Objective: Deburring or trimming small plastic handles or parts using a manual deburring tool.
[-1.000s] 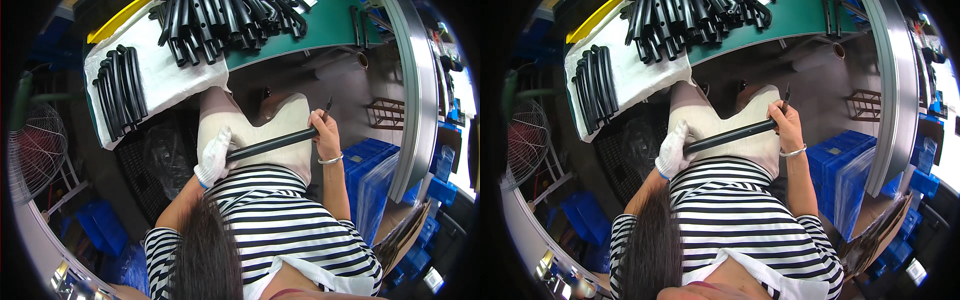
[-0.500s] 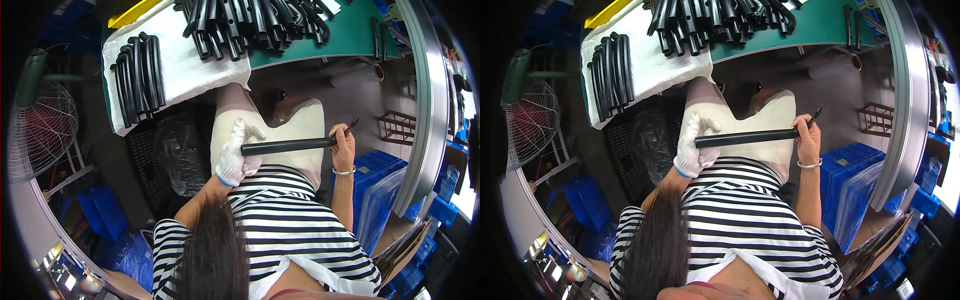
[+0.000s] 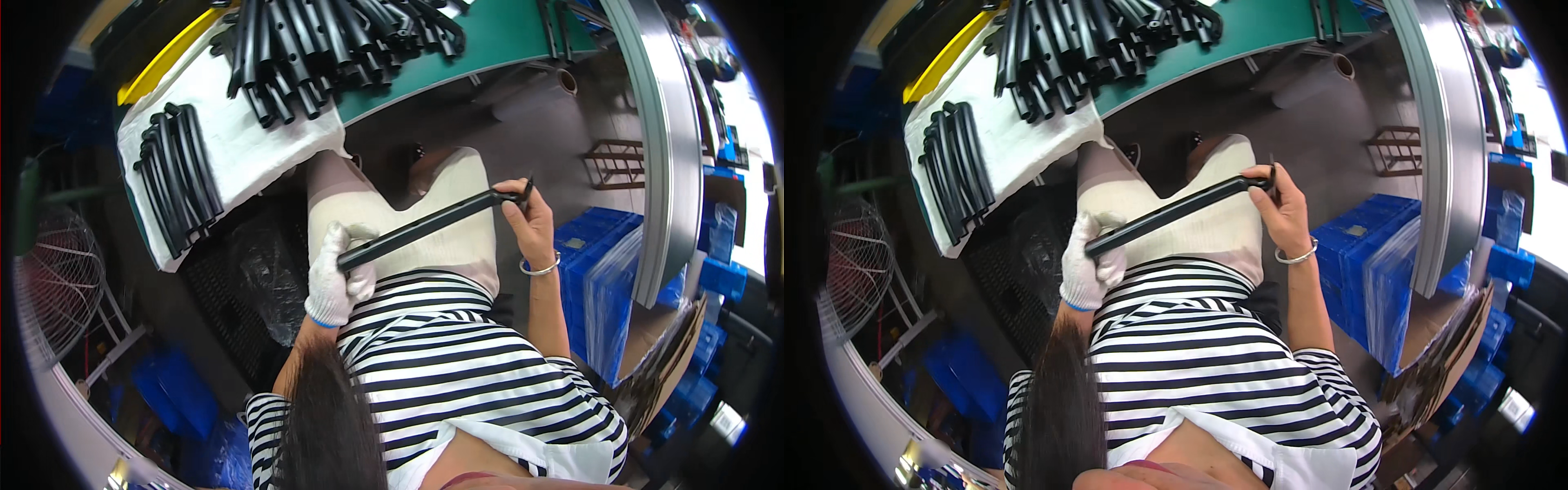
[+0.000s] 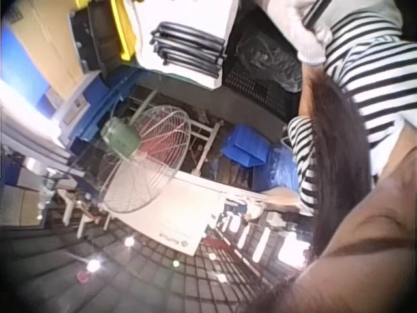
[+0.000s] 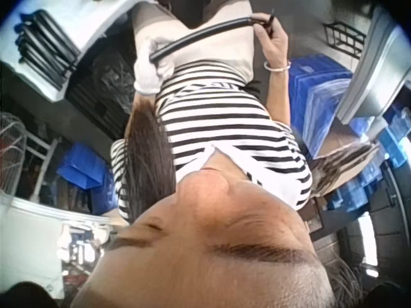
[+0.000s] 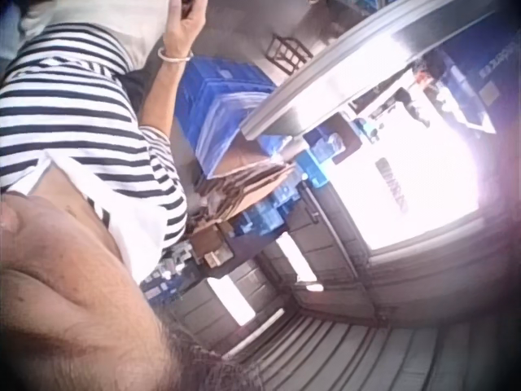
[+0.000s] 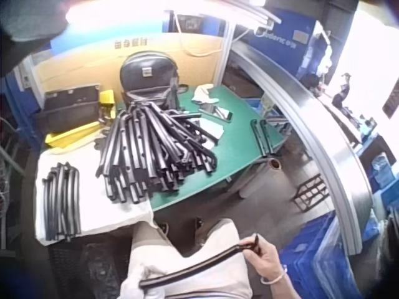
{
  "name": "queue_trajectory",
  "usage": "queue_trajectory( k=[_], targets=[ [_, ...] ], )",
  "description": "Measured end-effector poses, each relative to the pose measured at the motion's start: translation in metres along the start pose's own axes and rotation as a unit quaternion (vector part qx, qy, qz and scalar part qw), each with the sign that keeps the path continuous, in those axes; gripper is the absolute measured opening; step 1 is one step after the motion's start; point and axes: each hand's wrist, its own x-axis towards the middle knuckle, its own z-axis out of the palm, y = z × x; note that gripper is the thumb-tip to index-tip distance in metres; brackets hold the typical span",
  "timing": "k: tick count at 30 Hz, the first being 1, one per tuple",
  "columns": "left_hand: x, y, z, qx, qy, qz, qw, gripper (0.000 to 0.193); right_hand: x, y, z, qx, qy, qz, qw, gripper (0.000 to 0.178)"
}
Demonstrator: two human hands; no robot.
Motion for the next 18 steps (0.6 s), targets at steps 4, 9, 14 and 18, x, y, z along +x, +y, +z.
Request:
queue_trajectory(
  k=[4,9,14,18],
  targets=[
    [-0.002,0.0,-0.001,0.053,0.014,0.026,0.998,0.05,-0.002,0.0,-0.001,0.003,0.006,-0.01,1.0,0.025],
    [-0.002,0.001,0.003,0.177,0.075,0.086,0.978,0.047,-0.003,-0.002,-0.001,-0.009,0.004,-0.005,1.0,0.024],
    [-0.001,0.0,0.0,0.284,0.105,0.136,0.943,0.048,-0.003,-0.011,0.0,-0.022,0.008,0.01,1.0,0.02],
    [-0.001,0.0,0.001,0.321,0.13,0.142,0.927,0.044,-0.002,-0.013,0.002,-0.01,0.003,0.006,1.0,0.019]
  ],
)
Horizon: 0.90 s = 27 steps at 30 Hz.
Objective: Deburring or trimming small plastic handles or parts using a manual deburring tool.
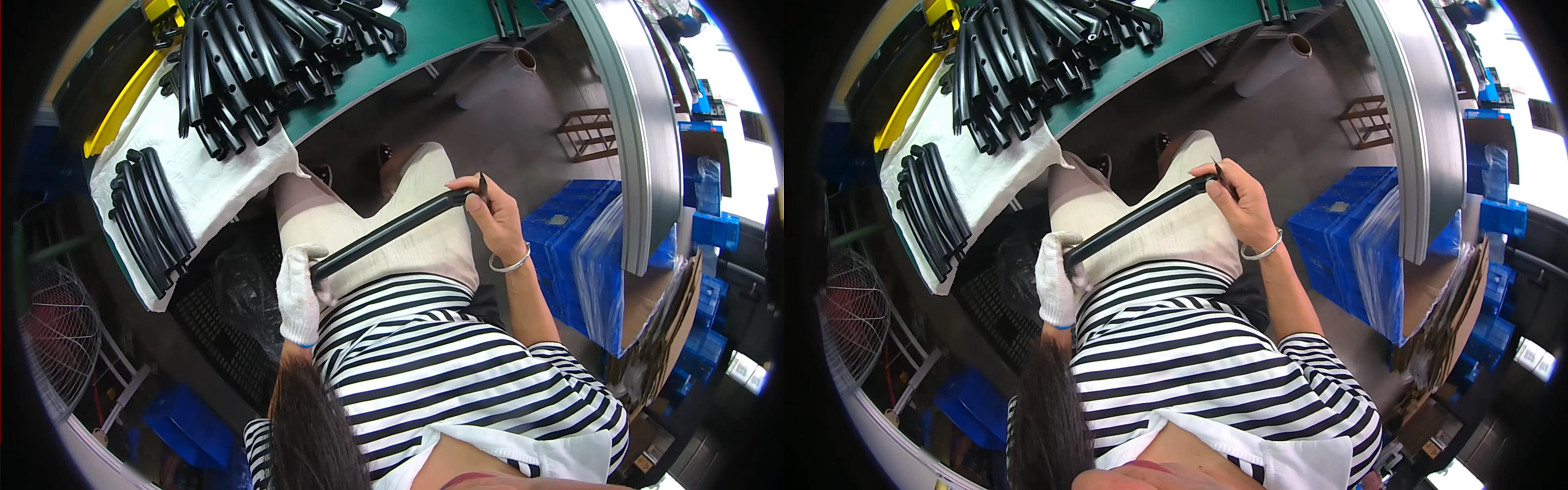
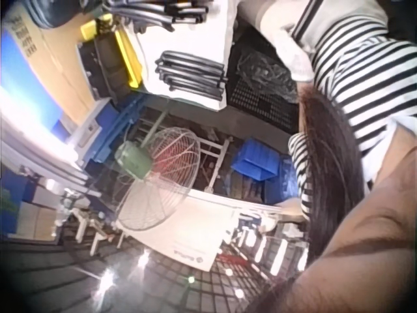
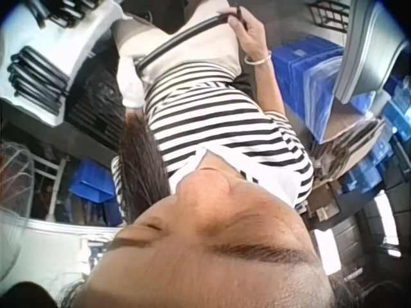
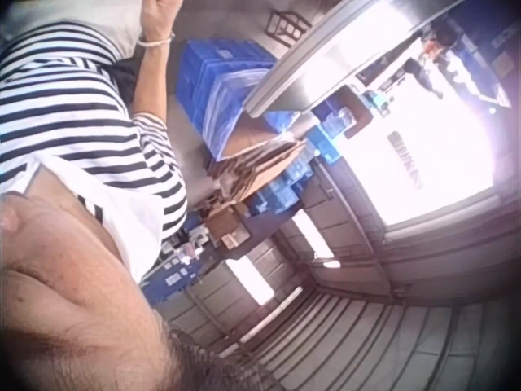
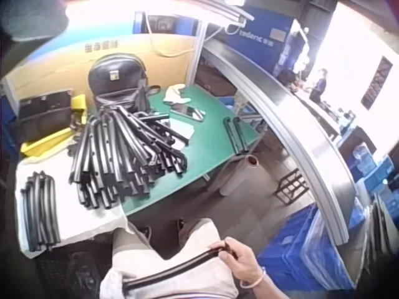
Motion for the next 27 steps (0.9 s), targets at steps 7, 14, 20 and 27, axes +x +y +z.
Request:
queue_trajectory(
  k=[7,14,20,27],
  targets=[
    [0.002,0.009,-0.002,0.35,-0.098,0.246,0.899,0.025,0.004,0.002,0.0,0.126,0.005,0.157,0.98,0.021],
    [0.005,0.015,0.003,0.449,-0.207,0.223,0.84,0.027,0.015,-0.006,0.003,0.299,-0.083,0.252,0.917,0.022],
    [0.008,0.015,0.002,0.432,-0.202,0.232,0.848,0.026,0.023,-0.001,0.007,0.363,-0.092,0.252,0.892,0.023],
    [-0.008,0.011,-0.017,0.421,-0.163,0.217,0.866,0.025,0.032,-0.007,0.037,0.37,-0.031,0.311,0.875,0.021]
  ],
)
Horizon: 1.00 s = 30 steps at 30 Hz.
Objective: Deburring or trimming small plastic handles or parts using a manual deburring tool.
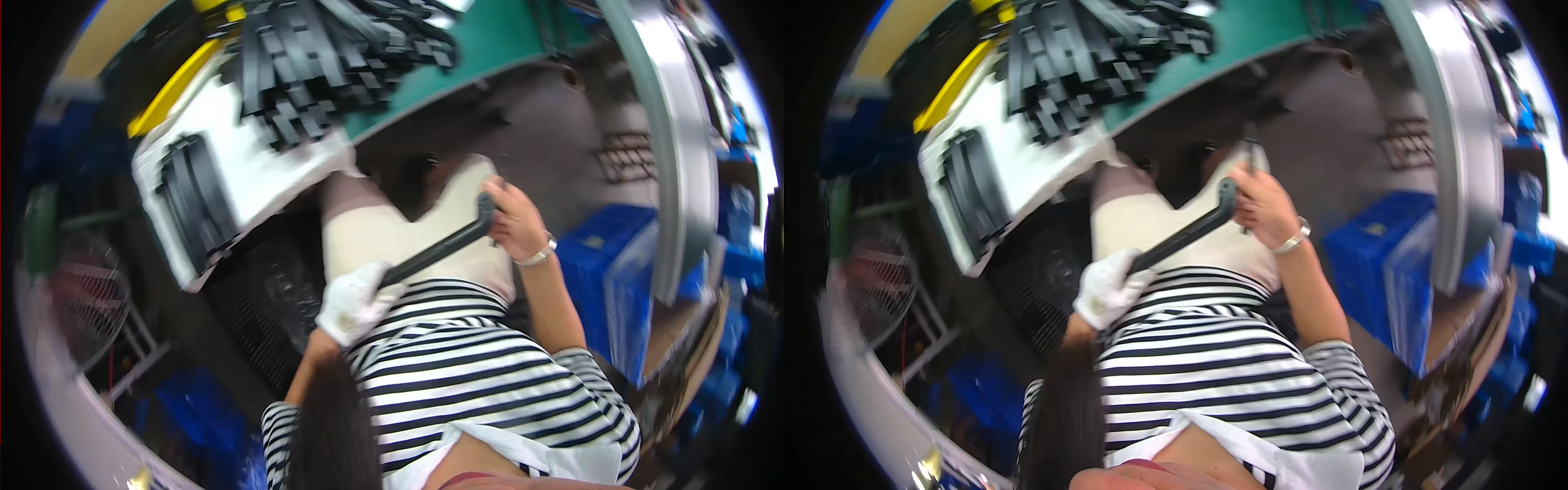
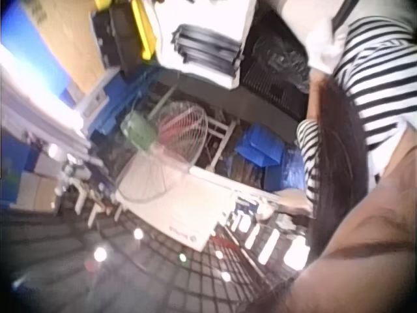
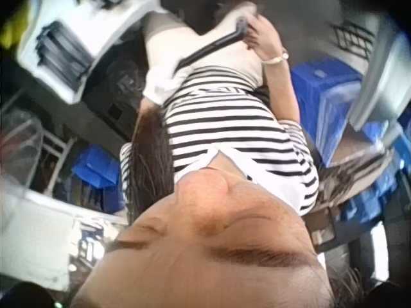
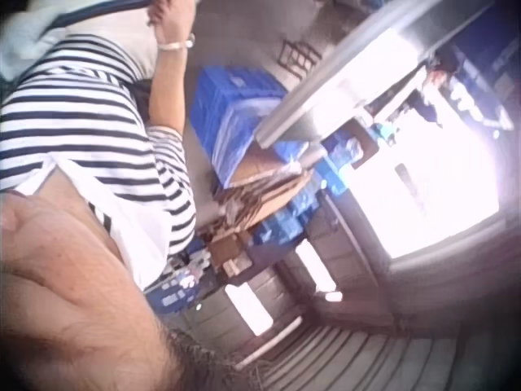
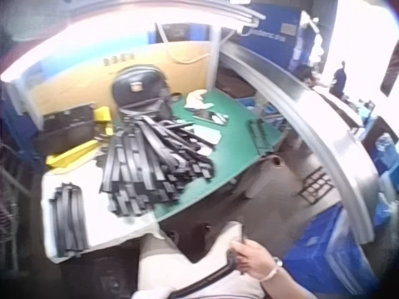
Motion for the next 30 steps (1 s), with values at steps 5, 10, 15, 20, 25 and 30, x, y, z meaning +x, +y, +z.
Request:
queue_trajectory(
  k=[5,10,15,20,25,30],
  targets=[
    [-0.003,-0.027,0.001,-0.085,0.317,-0.11,0.938,0.019,0.007,0.004,-0.009,0.022,-0.073,-0.051,0.996,0.02],
    [0.018,-0.048,-0.065,0.203,0.425,-0.263,0.842,0.033,0.01,0.005,-0.004,0.002,-0.092,-0.054,0.994,0.022],
    [0.061,-0.088,-0.089,0.27,0.42,-0.336,0.798,0.041,0.008,0.006,-0.005,-0.002,-0.076,-0.067,0.995,0.022],
    [0.089,-0.093,-0.099,0.266,0.425,-0.361,0.787,0.04,0.006,0.015,-0.019,0.015,-0.06,-0.074,0.995,0.022],
    [0.088,-0.102,-0.094,0.356,0.395,-0.331,0.78,0.024,0.006,0.021,-0.028,0.047,-0.047,-0.054,0.996,0.022],
    [0.095,-0.103,-0.104,0.413,0.421,-0.274,0.76,0.023,0.009,0.018,-0.028,0.052,-0.053,-0.056,0.996,0.022]
  ],
)
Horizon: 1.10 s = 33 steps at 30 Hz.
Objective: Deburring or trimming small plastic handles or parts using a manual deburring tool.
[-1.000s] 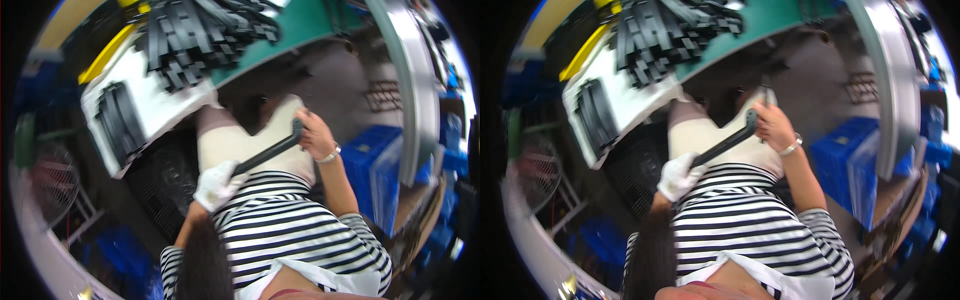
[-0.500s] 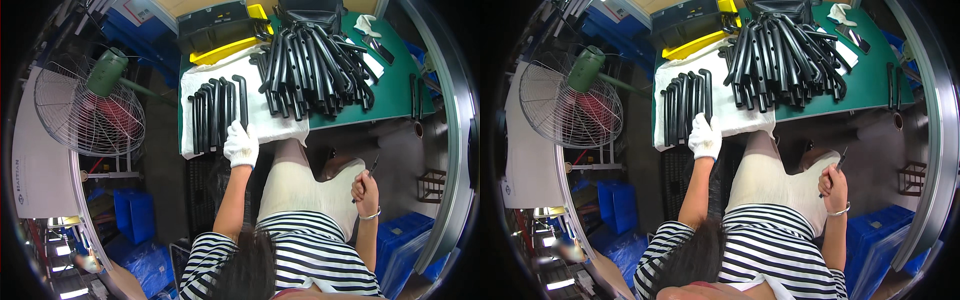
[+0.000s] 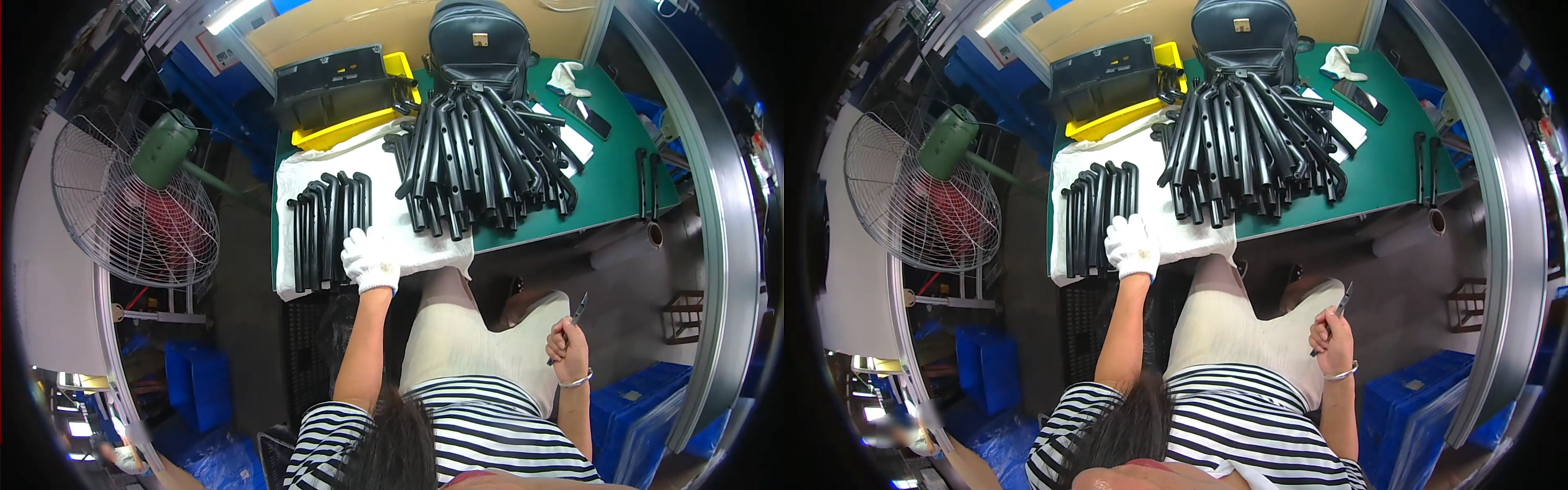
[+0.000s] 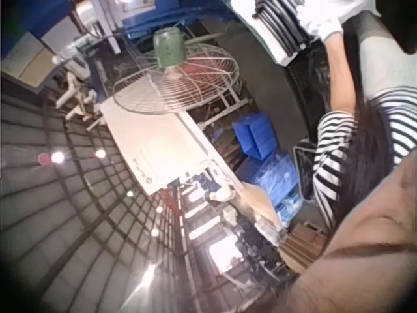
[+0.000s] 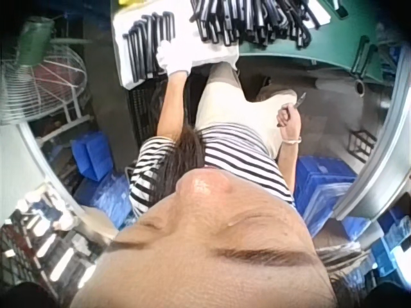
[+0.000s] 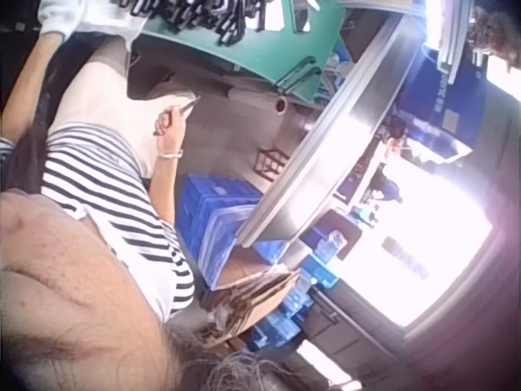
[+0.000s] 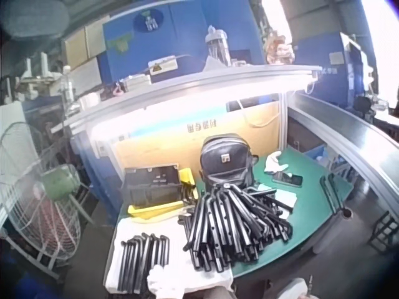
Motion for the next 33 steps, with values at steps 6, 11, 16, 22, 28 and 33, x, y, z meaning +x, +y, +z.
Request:
queue_trajectory(
  k=[6,11,16,22,28,33],
  targets=[
    [0.062,0.033,-0.004,-0.327,-0.027,-0.063,0.942,0.043,-0.001,0.005,0.002,0.006,-0.013,0.0,1.0,0.022],
    [0.115,0.028,0.017,-0.458,-0.23,-0.015,0.859,0.051,-0.007,0.009,0.003,0.006,-0.003,0.001,1.0,0.022],
    [0.11,0.032,0.02,-0.532,-0.18,-0.008,0.828,0.039,-0.012,0.013,-0.004,0.013,0.022,0.001,1.0,0.021],
    [0.08,0.019,0.001,-0.735,-0.241,-0.135,0.619,0.026,-0.008,0.011,0.005,0.016,0.012,0.009,1.0,0.021],
    [0.001,0.007,-0.065,-0.758,-0.071,-0.091,0.642,0.035,0.002,0.01,0.025,-0.089,0.013,-0.034,0.995,0.018],
    [-0.043,0.001,-0.136,-0.72,-0.364,-0.09,0.584,0.028,0.009,-0.017,0.069,-0.379,0.028,-0.322,0.867,0.015]
  ],
)
